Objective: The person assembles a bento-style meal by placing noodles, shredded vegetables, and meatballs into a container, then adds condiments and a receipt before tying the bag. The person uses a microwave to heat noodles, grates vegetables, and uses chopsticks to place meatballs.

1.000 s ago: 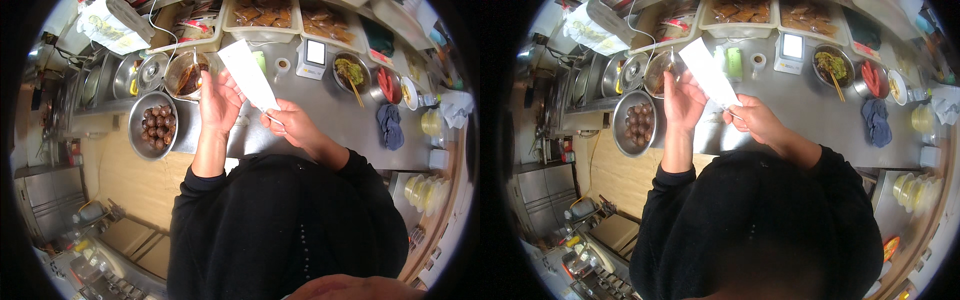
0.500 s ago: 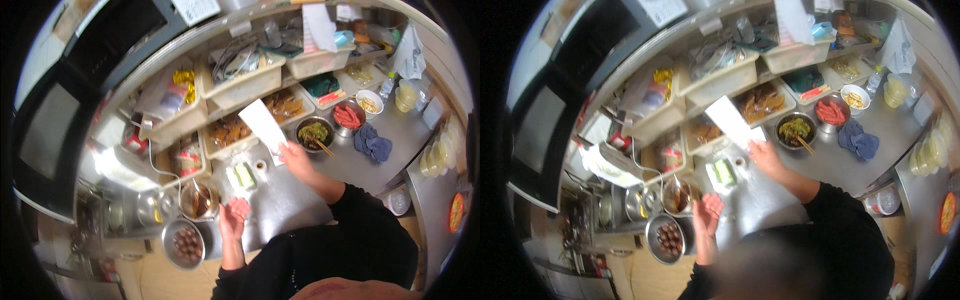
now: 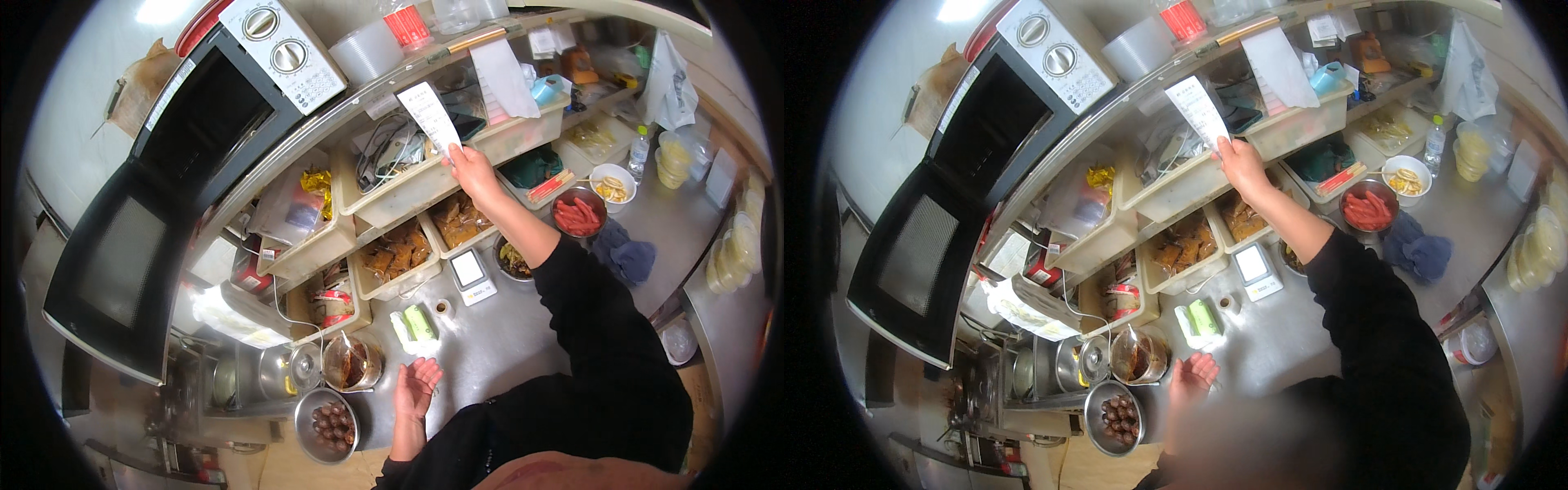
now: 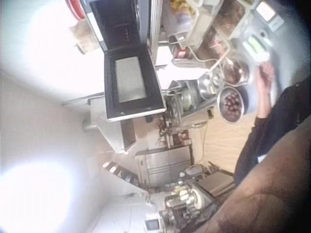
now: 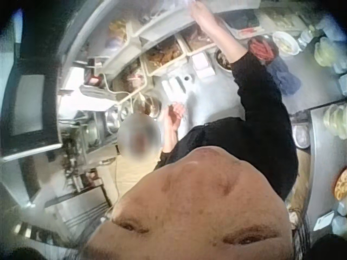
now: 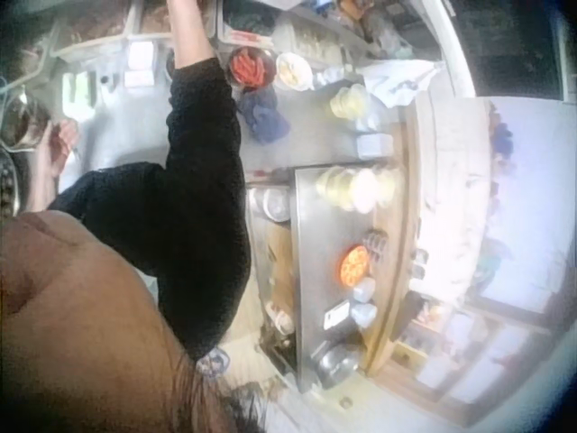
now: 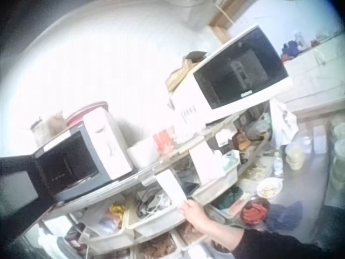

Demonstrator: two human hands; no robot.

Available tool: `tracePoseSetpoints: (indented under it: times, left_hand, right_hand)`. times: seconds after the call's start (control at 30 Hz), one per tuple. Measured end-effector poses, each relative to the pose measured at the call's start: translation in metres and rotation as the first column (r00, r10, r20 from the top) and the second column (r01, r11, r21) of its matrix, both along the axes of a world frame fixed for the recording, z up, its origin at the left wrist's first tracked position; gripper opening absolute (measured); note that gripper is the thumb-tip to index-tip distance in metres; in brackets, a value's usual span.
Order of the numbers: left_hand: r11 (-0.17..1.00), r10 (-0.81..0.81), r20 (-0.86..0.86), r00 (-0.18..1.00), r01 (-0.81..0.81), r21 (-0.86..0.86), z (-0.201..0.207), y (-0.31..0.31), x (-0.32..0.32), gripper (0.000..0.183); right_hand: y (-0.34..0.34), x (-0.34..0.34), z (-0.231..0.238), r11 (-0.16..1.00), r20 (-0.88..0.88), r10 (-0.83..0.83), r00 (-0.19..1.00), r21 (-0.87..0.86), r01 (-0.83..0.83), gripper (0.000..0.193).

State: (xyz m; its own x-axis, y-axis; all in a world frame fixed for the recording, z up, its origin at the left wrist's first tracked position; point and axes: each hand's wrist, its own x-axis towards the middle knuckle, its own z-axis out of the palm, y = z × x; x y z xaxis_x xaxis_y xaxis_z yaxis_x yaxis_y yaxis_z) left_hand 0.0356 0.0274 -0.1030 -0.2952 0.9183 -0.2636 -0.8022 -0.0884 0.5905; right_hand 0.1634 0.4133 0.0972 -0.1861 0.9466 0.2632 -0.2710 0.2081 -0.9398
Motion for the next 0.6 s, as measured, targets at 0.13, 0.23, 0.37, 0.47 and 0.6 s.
tracePoseSetpoints:
  times: [0.13,0.23,0.37,0.47,0.6]
  left_hand:
    - [1.0,-0.006,-0.031,1.0,0.005,-0.026,-0.004,0.0,0.001,0.045]
    - [0.999,0.026,-0.014,1.0,-0.027,-0.042,-0.006,-0.002,0.001,0.045]
    - [0.992,0.077,-0.013,0.997,-0.078,-0.098,-0.007,-0.003,0.002,0.045]
    - [0.989,0.089,-0.01,0.996,-0.089,-0.12,-0.008,-0.003,0.002,0.046]
    - [0.99,0.074,0.004,0.997,-0.073,-0.121,-0.012,-0.004,0.002,0.045]
  right_hand:
    - [0.027,-0.009,0.003,0.993,0.024,-0.076,0.997,0.097,0.073,0.039]
    - [0.044,-0.016,-0.002,0.988,0.039,-0.115,0.993,0.111,0.11,0.04]
    - [0.055,-0.025,-0.006,0.975,0.088,-0.176,0.98,0.151,0.162,0.042]
    - [0.055,-0.026,-0.001,0.945,0.111,-0.251,0.962,0.243,0.218,0.044]
    - [0.052,-0.021,0.009,0.942,0.152,-0.266,0.952,0.251,0.223,0.048]
